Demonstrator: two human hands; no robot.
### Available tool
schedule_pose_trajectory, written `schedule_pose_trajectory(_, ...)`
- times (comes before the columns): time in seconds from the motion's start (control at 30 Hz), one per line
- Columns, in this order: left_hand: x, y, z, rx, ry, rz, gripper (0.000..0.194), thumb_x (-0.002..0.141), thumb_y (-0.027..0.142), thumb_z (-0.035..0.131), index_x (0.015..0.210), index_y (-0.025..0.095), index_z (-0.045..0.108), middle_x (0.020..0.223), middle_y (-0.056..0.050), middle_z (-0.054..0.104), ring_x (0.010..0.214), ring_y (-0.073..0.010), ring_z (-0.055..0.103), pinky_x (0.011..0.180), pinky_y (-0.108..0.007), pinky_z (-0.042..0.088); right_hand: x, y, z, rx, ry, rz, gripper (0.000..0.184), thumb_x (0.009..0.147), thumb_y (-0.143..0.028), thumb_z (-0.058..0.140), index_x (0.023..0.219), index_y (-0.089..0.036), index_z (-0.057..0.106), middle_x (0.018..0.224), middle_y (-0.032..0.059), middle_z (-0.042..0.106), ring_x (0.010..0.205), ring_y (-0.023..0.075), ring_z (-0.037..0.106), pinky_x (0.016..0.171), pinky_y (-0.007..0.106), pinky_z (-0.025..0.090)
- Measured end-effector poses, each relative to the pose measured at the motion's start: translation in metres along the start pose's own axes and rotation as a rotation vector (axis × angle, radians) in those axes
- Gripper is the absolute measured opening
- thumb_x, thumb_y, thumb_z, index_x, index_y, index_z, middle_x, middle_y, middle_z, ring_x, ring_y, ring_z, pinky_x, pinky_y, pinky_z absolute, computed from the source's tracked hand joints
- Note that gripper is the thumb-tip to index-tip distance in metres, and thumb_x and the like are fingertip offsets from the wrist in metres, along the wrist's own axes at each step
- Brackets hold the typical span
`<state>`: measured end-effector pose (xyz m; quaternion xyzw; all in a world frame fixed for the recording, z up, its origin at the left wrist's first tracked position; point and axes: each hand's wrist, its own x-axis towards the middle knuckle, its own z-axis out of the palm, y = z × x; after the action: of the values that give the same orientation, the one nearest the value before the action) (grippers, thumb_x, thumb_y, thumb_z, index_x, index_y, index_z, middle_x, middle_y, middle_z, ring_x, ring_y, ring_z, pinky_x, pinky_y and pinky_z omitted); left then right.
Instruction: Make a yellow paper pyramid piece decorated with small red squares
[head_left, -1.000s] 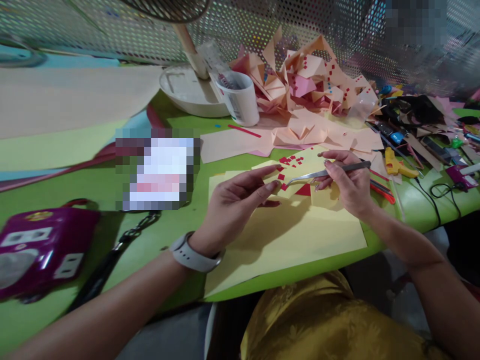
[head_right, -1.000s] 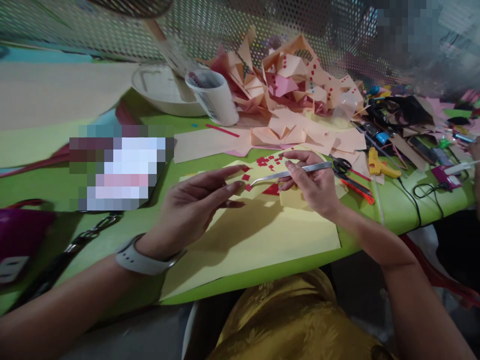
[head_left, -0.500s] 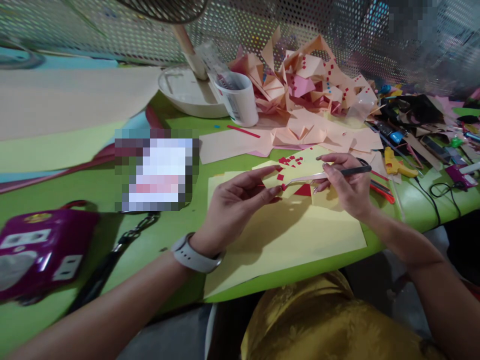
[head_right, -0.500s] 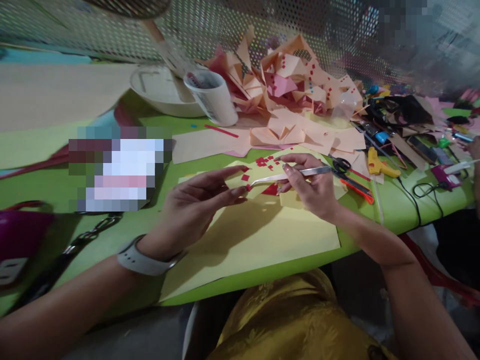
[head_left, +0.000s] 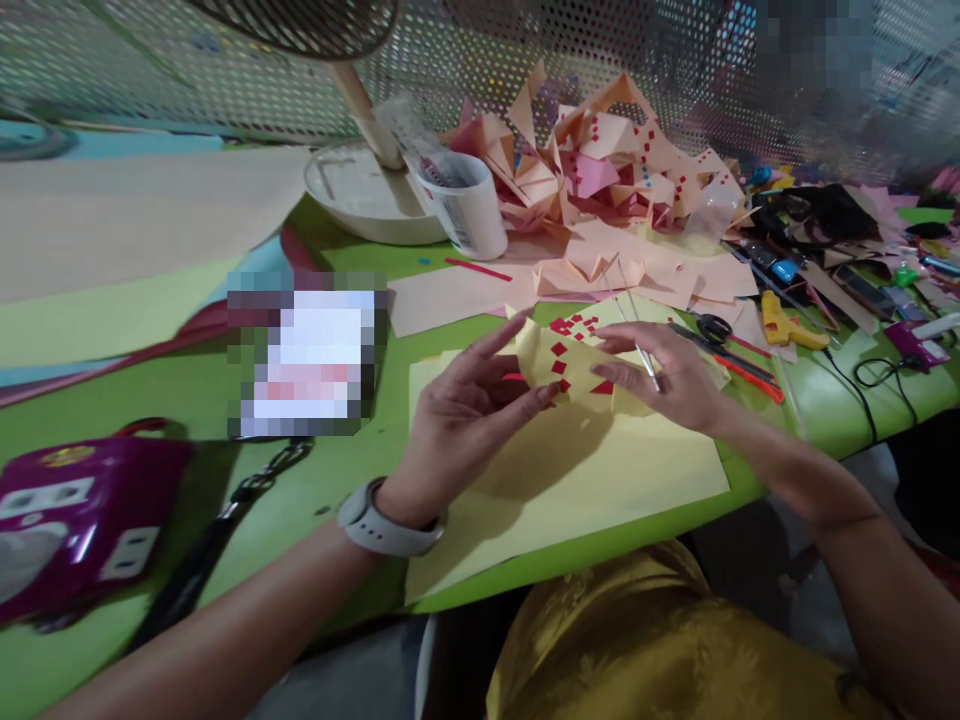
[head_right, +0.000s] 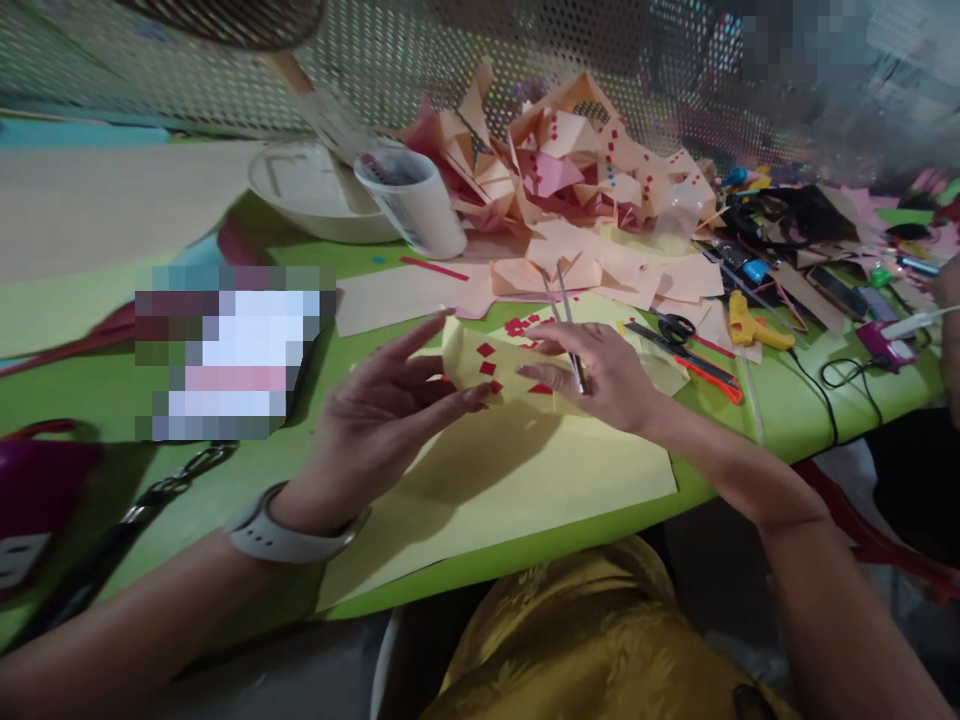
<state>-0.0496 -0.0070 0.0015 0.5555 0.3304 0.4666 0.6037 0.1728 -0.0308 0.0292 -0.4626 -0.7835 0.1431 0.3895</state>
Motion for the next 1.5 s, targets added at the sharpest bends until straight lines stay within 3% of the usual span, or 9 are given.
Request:
schedule_pose_trajectory(0.17,0.002,0.003,0.0,-0.005,0.06,-0.068,0.088,0.068,0.027,0.085,0.145,0.033,0.043,0.093,0.0,0.072,0.076,-0.0169,0.073,0.07,-0.029,0.063,0.0,0.0,0.004,0.148,-0.065,0.115,0.021,0.092,-0.032,0.062,0.111,-0.022,0.063,0.094,0.0028,0.072,0.082,0.0141,0.068,0.074,0.028,0.054)
schedule_pose_trajectory(0.4,0.004,0.004,0.001,-0.014,0.035,-0.157,0.096,0.065,0.032,0.087,0.147,0.024,0.038,0.06,0.009,0.063,0.062,-0.0127,0.068,0.068,-0.024,0.059,0.0,-0.005,0.006,0.274,-0.069,0.136,0.023,0.091,-0.031,0.064,0.112,-0.022,0.062,0.086,-0.0008,0.069,0.076,0.012,0.067,0.072,0.025,0.053)
schedule_pose_trajectory(0.57,0.004,0.005,0.003,0.044,0.032,-0.168,0.098,0.061,0.033,0.09,0.145,0.02,0.041,0.061,0.007,0.067,0.062,-0.0136,0.069,0.067,-0.023,0.057,-0.002,-0.005,0.009,0.251,-0.081,0.119,0.026,0.091,-0.032,0.063,0.113,-0.02,0.062,0.09,0.0017,0.071,0.079,0.013,0.068,0.074,0.026,0.052)
schedule_pose_trajectory(0.7,0.002,0.005,0.004,0.034,-0.011,-0.174,0.093,0.065,0.035,0.087,0.144,0.02,0.041,0.074,0.001,0.073,0.07,-0.0155,0.072,0.071,-0.026,0.059,-0.001,-0.007,0.01,0.206,-0.109,0.181,0.042,0.088,-0.045,0.066,0.121,-0.02,0.058,0.095,0.004,0.072,0.085,0.0153,0.069,0.076,0.027,0.052)
schedule_pose_trajectory(0.77,0.001,0.006,0.005,0.048,-0.029,-0.163,0.091,0.066,0.035,0.087,0.143,0.02,0.041,0.07,0.003,0.071,0.068,-0.0153,0.071,0.07,-0.025,0.059,0.0,-0.008,0.013,0.157,-0.122,0.14,0.044,0.088,-0.045,0.066,0.123,-0.021,0.056,0.104,0.006,0.071,0.09,0.0165,0.069,0.077,0.027,0.053)
schedule_pose_trajectory(0.87,0.0,0.009,0.007,0.08,-0.048,-0.147,0.086,0.067,0.033,0.086,0.142,0.02,0.044,0.057,0.008,0.061,0.062,-0.0144,0.069,0.065,-0.023,0.058,0.0,-0.007,0.019,0.02,-0.102,0.002,0.026,0.096,-0.035,0.056,0.118,-0.022,0.059,0.109,0.0066,0.071,0.09,0.0156,0.069,0.077,0.027,0.053)
schedule_pose_trajectory(1.03,-0.001,0.014,0.009,0.103,-0.051,-0.125,0.078,0.069,0.033,0.084,0.138,0.021,0.049,0.055,0.009,0.059,0.056,-0.015,0.066,0.06,-0.026,0.057,-0.002,0.006,0.025,-0.156,0.049,-0.2,0.018,0.099,-0.025,0.049,0.109,-0.025,0.065,0.098,0.0036,0.075,0.086,0.016,0.069,0.081,0.032,0.052)
schedule_pose_trajectory(1.27,0.001,0.013,0.007,0.088,-0.015,-0.158,0.08,0.069,0.034,0.083,0.139,0.019,0.046,0.062,0.006,0.066,0.063,-0.0149,0.068,0.065,-0.026,0.056,0.003,0.003,0.006,-0.183,0.305,-0.106,0.015,0.098,-0.03,0.052,0.108,-0.028,0.064,0.092,0.0018,0.073,0.084,0.0167,0.069,0.084,0.034,0.051)
schedule_pose_trajectory(1.5,0.004,0.007,0.004,0.071,0.065,-0.16,0.088,0.066,0.033,0.086,0.142,0.019,0.043,0.062,0.006,0.067,0.061,-0.0145,0.067,0.065,-0.026,0.055,0.0,-0.004,0.0,-0.033,0.137,-0.156,0.017,0.1,-0.032,0.048,0.105,-0.025,0.063,0.091,0.0035,0.071,0.082,0.0159,0.068,0.081,0.033,0.053)
